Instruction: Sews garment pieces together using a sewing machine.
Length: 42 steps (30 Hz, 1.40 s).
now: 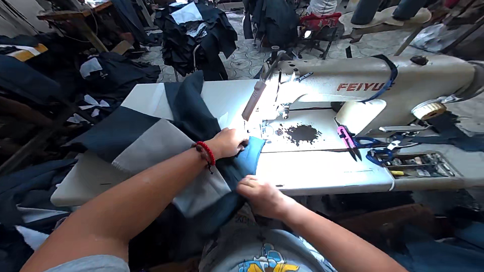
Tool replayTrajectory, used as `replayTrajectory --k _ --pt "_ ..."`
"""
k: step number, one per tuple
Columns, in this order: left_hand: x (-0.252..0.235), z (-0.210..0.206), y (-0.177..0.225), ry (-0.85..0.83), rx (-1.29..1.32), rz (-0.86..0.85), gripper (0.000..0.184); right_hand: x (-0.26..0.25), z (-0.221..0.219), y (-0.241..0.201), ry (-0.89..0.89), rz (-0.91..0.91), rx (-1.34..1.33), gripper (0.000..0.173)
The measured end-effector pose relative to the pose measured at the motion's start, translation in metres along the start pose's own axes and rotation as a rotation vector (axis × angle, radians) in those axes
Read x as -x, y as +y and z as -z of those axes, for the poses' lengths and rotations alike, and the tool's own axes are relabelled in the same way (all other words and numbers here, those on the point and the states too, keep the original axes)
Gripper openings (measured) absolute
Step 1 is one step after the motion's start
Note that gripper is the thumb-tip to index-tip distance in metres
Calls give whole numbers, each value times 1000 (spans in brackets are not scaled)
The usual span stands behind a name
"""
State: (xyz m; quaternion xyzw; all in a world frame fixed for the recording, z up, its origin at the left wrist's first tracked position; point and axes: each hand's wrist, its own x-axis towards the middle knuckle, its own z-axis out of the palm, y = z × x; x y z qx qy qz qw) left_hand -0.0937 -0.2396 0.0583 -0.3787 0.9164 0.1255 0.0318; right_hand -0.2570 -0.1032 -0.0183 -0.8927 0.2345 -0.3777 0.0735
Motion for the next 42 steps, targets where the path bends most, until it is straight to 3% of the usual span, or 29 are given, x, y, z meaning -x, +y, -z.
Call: replayTrajectory --k 5,8,10,12,13,16,20,26,32,37,42 --pt "-7 -38 30 406 152 125 16 44 53 21 -89 -69 -111 14" --pt "-13 -45 34 468 156 174 12 29 63 17 -53 -169 -126 22" --pt "-14 -45 32 502 166 158 10 11 59 22 121 -279 29 30" --pt "-11 -34 36 453 225 199 11 -7 48 34 183 -386 196 24" --pt "-11 -28 38 416 267 235 11 -13 43 37 112 -473 235 29" --pt "-15 -20 39 374 305 312 13 -25 30 41 -346 -797 173 59" --pt "-23 -24 42 456 337 347 8 -25 35 39 -527 -848 288 60" --pt "-35 -29 60 479 442 483 12 -8 49 57 -489 -790 354 59" --pt "-41 -29 56 430 502 534 19 -11 61 68 -537 -784 284 60" --pt "-57 -28 30 356 468 461 23 -12 62 77 -565 -755 294 59" --pt "-51 -12 43 276 384 517 24 -14 65 81 -603 -745 299 59"
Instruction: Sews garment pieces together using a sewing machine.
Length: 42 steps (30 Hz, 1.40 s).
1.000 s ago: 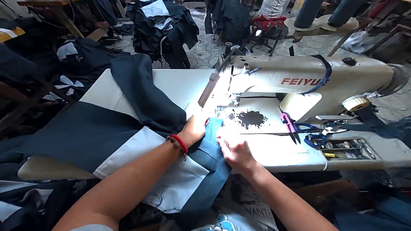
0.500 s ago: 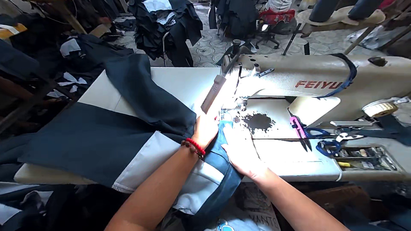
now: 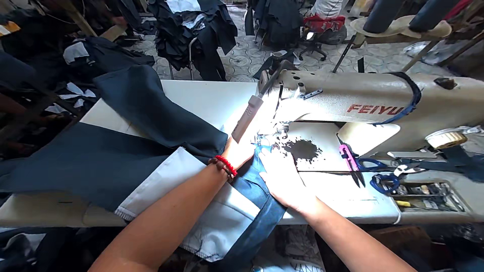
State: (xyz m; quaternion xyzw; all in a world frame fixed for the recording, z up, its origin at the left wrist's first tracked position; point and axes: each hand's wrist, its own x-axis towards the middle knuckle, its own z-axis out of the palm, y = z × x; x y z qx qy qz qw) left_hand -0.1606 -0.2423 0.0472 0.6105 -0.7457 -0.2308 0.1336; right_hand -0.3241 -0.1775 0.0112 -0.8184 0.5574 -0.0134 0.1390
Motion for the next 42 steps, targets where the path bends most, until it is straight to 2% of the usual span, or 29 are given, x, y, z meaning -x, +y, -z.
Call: replayTrajectory --k 7,19,24,35,37,40,42 --pt "1 -5 -2 34 102 71 23 0 -1 5 41 29 -6 57" --pt "-1 -7 3 39 93 125 23 -4 -2 13 59 55 7 58" --pt "-2 -8 7 20 74 159 22 -4 2 13 8 48 36 59" --pt "-2 -10 1 49 144 134 21 -4 7 14 -6 29 -44 60" --pt "-3 -11 1 64 174 144 22 5 9 15 161 24 -93 56" --pt "-5 -15 -5 66 209 154 24 30 4 44 770 36 -132 35" --pt "-5 -18 -9 65 231 163 26 54 14 79 1032 -113 -14 31"
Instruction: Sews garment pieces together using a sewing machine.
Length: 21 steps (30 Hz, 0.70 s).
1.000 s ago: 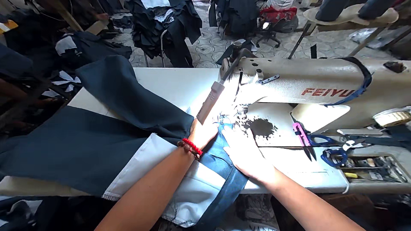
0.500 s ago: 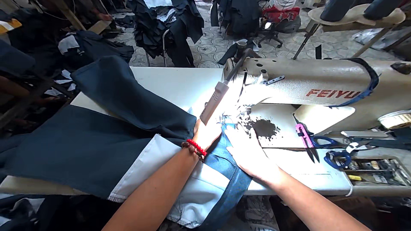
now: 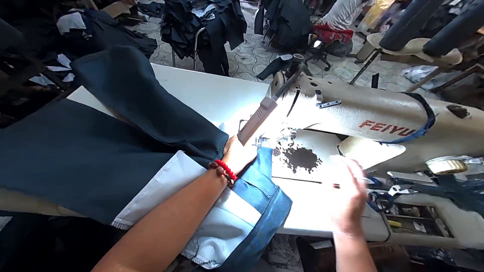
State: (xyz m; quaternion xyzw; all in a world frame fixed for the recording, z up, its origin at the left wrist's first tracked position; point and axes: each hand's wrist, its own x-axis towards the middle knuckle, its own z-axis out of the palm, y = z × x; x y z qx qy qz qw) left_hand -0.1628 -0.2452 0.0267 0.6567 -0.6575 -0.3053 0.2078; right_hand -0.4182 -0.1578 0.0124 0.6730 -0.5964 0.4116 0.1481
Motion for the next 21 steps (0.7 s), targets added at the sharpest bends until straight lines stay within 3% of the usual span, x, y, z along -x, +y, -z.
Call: replayTrajectory --k 2,5,16,21 --pt "0 -1 -1 0 11 15 26 1 23 37 72 -153 205 37" --pt "2 -2 -4 21 27 -12 26 4 39 76 17 -353 299 42" --pt "2 -2 -12 41 50 -26 26 16 32 91 70 -314 360 37" --pt "6 -2 -11 39 21 -28 27 25 34 89 -28 -378 343 37"
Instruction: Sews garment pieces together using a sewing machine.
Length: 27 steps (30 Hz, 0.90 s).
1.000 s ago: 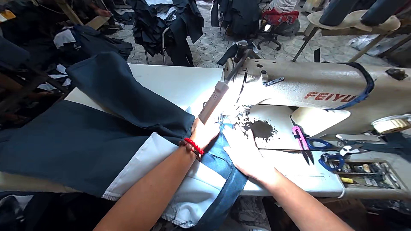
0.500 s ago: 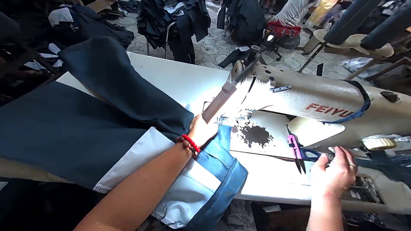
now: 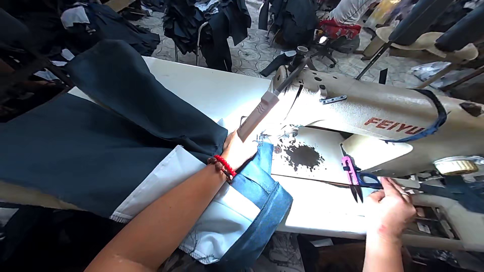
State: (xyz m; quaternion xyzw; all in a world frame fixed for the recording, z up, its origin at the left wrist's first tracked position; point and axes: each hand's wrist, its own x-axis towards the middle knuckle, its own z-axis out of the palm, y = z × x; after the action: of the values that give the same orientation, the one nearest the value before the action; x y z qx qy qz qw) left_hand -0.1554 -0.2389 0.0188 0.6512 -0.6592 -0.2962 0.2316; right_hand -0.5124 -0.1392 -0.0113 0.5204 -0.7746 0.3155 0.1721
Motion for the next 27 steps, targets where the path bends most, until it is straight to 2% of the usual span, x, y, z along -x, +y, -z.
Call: replayTrajectory --k 5,8,11,13,15,17,19,20,22,24,25,27 --pt "-6 0 4 4 23 24 26 -1 19 -8 -13 77 -91 35" --pt "-5 -3 -2 -3 54 33 30 36 33 -52 62 210 -223 26" --pt "-8 -1 2 49 28 -38 23 92 34 -105 -223 238 -397 41" --pt "-11 -5 -3 75 -48 -105 23 113 29 -132 -386 228 -416 51" --pt "-17 1 9 16 -153 -149 27 125 22 -150 -363 224 -441 41" --pt "-24 7 20 -102 -239 -106 29 131 22 -160 -307 205 -578 25" --pt "-22 12 23 -169 -304 -146 27 136 34 -169 -294 242 -767 22" --pt "-16 15 26 -196 -358 -196 30 138 41 -173 -306 312 -879 22" --pt "1 24 28 -191 -467 -399 36 141 54 -184 -478 488 -1142 17" --pt "22 32 21 -142 -495 -735 24 151 58 -199 -626 618 -1303 11" --pt "34 38 20 -182 -506 -848 15 156 56 -205 -667 665 -1343 9" --pt "56 48 16 -338 -557 -896 18 162 48 -211 -687 761 -1374 9"
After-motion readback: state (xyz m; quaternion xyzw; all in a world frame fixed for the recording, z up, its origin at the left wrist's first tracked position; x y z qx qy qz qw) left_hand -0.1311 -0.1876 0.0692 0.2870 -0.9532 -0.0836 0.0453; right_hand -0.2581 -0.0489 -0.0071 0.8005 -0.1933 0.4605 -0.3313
